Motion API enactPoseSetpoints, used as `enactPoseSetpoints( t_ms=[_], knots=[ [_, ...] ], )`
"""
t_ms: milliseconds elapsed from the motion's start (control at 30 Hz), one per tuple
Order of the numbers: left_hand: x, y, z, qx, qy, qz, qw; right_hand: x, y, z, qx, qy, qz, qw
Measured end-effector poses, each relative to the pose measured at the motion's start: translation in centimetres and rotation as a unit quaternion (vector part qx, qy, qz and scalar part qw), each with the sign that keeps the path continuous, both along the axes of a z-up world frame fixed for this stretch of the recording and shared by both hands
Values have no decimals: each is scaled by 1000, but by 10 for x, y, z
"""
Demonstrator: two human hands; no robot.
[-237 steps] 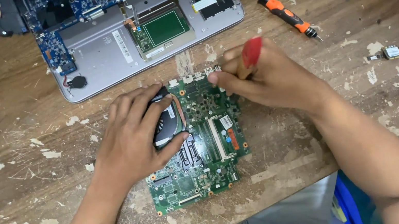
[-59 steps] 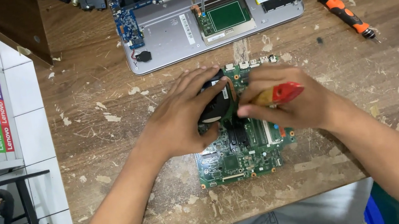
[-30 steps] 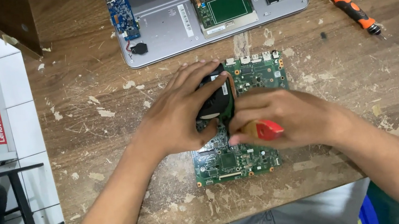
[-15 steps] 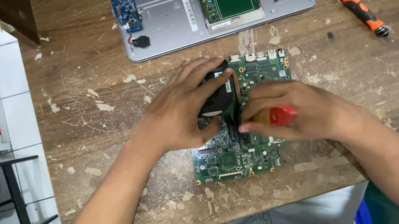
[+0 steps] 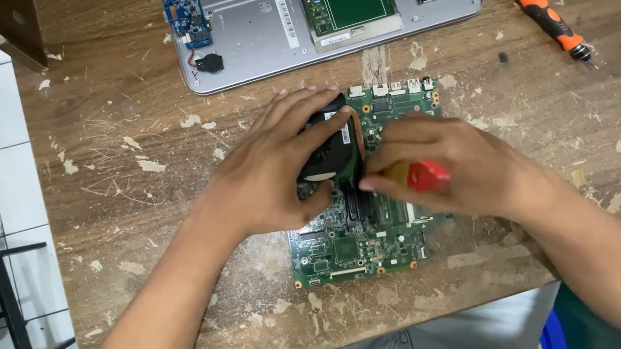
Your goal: Cleaning a laptop motherboard using a small brush to remove dust and debris.
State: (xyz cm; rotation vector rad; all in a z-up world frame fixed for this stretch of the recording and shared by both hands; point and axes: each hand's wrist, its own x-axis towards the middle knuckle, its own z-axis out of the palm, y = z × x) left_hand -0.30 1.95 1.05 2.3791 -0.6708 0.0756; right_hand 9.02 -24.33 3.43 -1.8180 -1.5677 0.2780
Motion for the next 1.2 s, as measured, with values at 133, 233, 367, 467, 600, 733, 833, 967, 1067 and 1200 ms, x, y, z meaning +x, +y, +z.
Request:
enactPoseSetpoints(
  t_ms=[133, 233, 367, 467, 600, 733, 833, 967, 1067, 1200],
  knots=[
    [0, 0, -2, 5, -15, 2, 1000, -4, 4, 15, -49, 77, 68, 993],
    [0, 1, -2, -4, -13, 1, 1000, -3, 4, 10, -68, 129, 72, 987],
    [2, 0, -3, -6, -18, 0, 1000, 0, -2, 12, 73, -89, -72, 991],
    [2, 1, -4, -2, -13, 5, 1000, 1, -8, 20, 91, -6, -54, 994],
    [0, 0, -2, -11, -27, 1, 1000, 2, -11, 16, 43, 172, 96, 979],
    [2, 1, -4, -14, -17, 1, 1000, 0, -1, 19, -91, 146, 106, 979],
    [2, 1, -7, -10, -18, 2, 1000, 5, -3, 14, -15, 102, 106, 989],
    [2, 3, -8, 1, -20, 0, 1000, 5, -2, 21, -38, 134, 147, 979],
    [3, 2, -7, 17, -1, 1, 1000, 7, -5, 20, -42, 106, 112, 987],
    [5, 0, -4, 54, 40, 10, 998, 5, -3, 26, -89, 174, 172, 966]
  ],
)
